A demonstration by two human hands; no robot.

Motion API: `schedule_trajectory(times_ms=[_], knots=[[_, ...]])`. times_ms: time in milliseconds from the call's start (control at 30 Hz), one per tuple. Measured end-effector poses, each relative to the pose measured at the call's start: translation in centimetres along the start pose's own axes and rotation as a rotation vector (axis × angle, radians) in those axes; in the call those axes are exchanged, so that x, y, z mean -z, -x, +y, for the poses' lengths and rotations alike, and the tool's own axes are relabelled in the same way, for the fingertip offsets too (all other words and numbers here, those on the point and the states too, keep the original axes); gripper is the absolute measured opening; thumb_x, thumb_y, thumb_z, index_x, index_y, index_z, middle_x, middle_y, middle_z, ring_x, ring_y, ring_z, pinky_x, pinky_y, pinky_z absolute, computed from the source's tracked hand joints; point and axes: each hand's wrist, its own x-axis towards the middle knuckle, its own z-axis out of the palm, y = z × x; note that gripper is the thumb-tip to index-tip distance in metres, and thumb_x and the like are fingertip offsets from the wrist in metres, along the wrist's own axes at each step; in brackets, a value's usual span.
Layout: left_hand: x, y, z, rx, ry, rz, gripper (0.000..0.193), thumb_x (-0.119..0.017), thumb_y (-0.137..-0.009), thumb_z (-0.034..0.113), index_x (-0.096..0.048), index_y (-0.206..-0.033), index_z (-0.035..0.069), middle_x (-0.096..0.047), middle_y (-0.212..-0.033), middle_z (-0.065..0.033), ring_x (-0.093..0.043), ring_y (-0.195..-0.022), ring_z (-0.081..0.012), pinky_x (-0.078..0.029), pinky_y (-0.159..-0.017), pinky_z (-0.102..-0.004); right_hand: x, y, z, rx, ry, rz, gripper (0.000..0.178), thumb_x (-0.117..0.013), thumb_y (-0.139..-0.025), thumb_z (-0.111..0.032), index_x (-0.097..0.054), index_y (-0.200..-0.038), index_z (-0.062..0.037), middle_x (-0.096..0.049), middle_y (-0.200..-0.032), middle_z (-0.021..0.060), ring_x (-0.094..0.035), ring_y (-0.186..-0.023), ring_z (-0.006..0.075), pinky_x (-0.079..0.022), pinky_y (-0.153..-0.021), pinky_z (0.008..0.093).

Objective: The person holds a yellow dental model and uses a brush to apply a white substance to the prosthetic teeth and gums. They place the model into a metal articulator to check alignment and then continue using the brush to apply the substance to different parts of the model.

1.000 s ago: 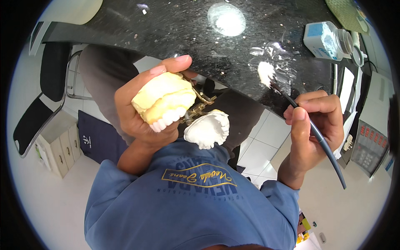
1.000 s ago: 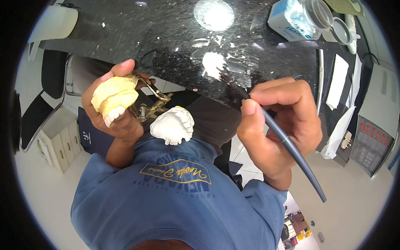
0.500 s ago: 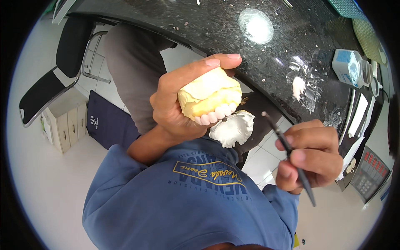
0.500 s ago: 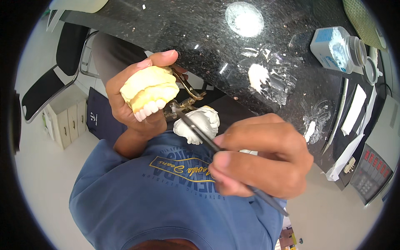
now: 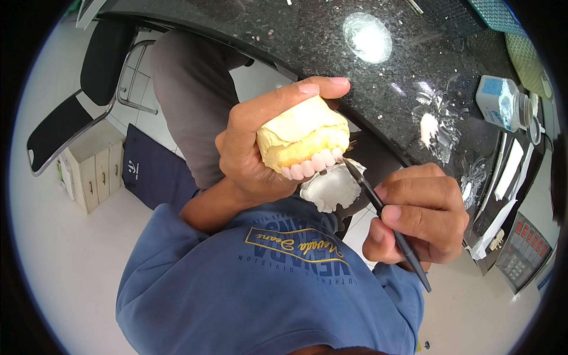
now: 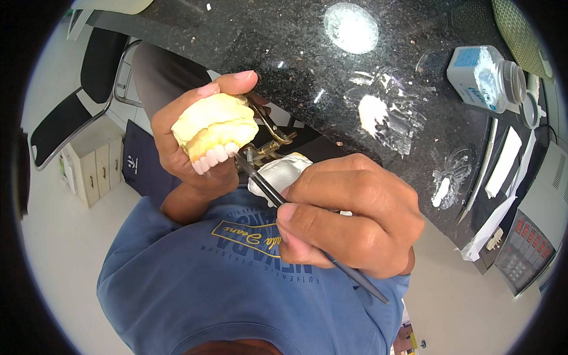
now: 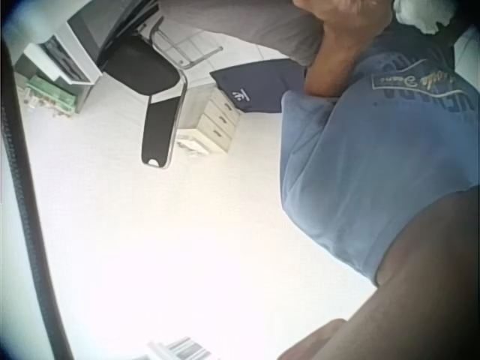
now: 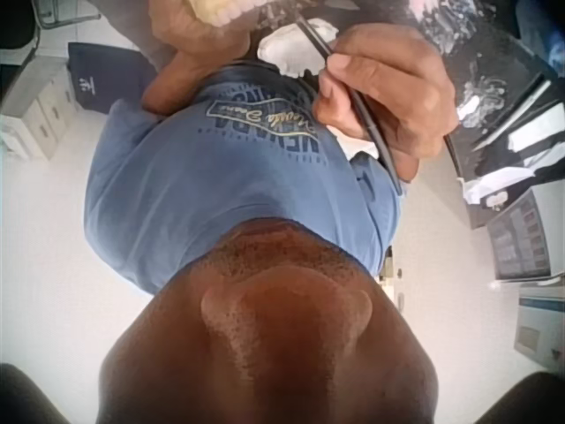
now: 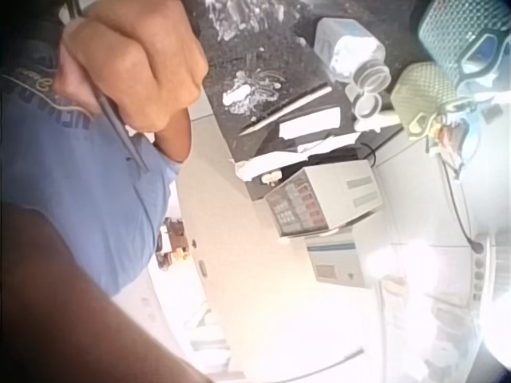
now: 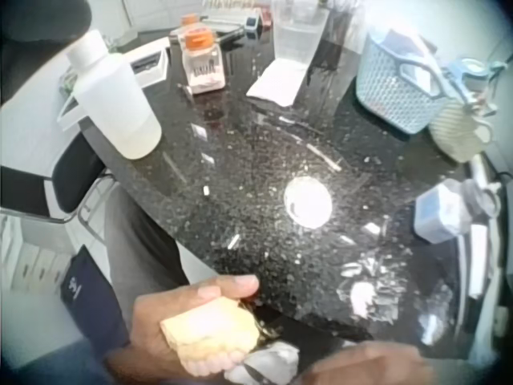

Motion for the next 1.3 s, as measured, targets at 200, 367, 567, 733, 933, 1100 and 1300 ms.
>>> schedule_trajectory(times_ms=[200, 367, 567, 733, 933, 1100, 1300], knots=[[0.18, 0.32, 0.46, 0.070, -0.084, -0.048, 0.056, -0.061, -0.091, 0.035, -0.038, -0.119, -0.007, -0.060, -0.106, -0.0351, -0.065, -0.092, -0.0285, -0.054, -0.077, -0.0329, -0.23, 0.12, 0.40, 0.031, -0.012, 0.001, 0.017, -0.077, -0.070, -0.004, -0.063, -0.080, -0.0019, -0.060, -0.071, 0.0102, -0.061, -0.057, 0.0198, -0.051, -0.049, 0.0275], [0.19, 0.29, 0.43, 0.070, -0.092, -0.050, 0.055, -0.061, -0.091, 0.034, -0.039, -0.119, -0.008, -0.060, -0.105, -0.0351, -0.065, -0.091, -0.0279, -0.055, -0.076, -0.0329, -0.10, 0.06, -0.24, -0.025, 0.002, 0.019, 0.017, -0.077, -0.069, -0.003, -0.063, -0.079, -0.0021, -0.061, -0.071, 0.0099, -0.061, -0.057, 0.0198, -0.051, -0.049, 0.0279], [0.02, 0.31, 0.35, 0.064, -0.078, -0.023, 0.053, -0.062, -0.091, 0.031, -0.040, -0.118, -0.008, -0.061, -0.104, -0.0348, -0.066, -0.087, -0.0263, -0.055, -0.074, -0.0316, -0.13, 0.19, -0.03, -0.021, -0.014, 0.013, 0.017, -0.076, -0.069, -0.001, -0.063, -0.079, -0.0020, -0.061, -0.071, 0.0099, -0.061, -0.057, 0.0203, -0.051, -0.049, 0.0285], [-0.05, 0.21, 0.44, 0.069, -0.092, -0.009, 0.051, -0.062, -0.091, 0.031, -0.040, -0.118, -0.007, -0.061, -0.103, -0.0343, -0.066, -0.085, -0.0256, -0.055, -0.073, -0.0314, 0.03, 0.23, 0.09, -0.007, -0.011, -0.008, 0.018, -0.077, -0.069, -0.001, -0.063, -0.080, -0.0017, -0.061, -0.072, 0.0104, -0.061, -0.057, 0.0207, -0.051, -0.049, 0.0287], [-0.14, 0.29, 0.48, 0.086, -0.080, 0.000, 0.053, -0.062, -0.091, 0.033, -0.040, -0.118, -0.007, -0.061, -0.103, -0.0346, -0.066, -0.086, -0.0257, -0.055, -0.074, -0.0316, 0.02, 0.22, -0.01, -0.010, -0.010, -0.012, 0.018, -0.077, -0.069, -0.002, -0.063, -0.081, -0.0020, -0.061, -0.072, 0.0101, -0.061, -0.057, 0.0207, -0.051, -0.049, 0.0289], [0.11, 0.42, 0.28, 0.076, -0.069, -0.016, 0.054, -0.062, -0.091, 0.033, -0.039, -0.119, -0.007, -0.061, -0.104, -0.0348, -0.066, -0.087, -0.0261, -0.055, -0.075, -0.0320, -0.06, 0.25, 0.28, 0.021, -0.005, -0.003, 0.018, -0.077, -0.069, -0.003, -0.063, -0.080, -0.0020, -0.061, -0.072, 0.0102, -0.061, -0.057, 0.0204, -0.051, -0.049, 0.0284], [0.10, 0.15, 0.60, 0.077, -0.104, -0.045, 0.054, -0.061, -0.092, 0.032, -0.039, -0.119, -0.008, -0.060, -0.104, -0.0356, -0.066, -0.089, -0.0272, -0.055, -0.075, -0.0327, 0.04, 0.19, 0.31, 0.031, -0.004, -0.017, 0.018, -0.077, -0.070, -0.004, -0.063, -0.081, -0.0017, -0.061, -0.072, 0.0105, -0.061, -0.057, 0.0205, -0.051, -0.048, 0.0285]])
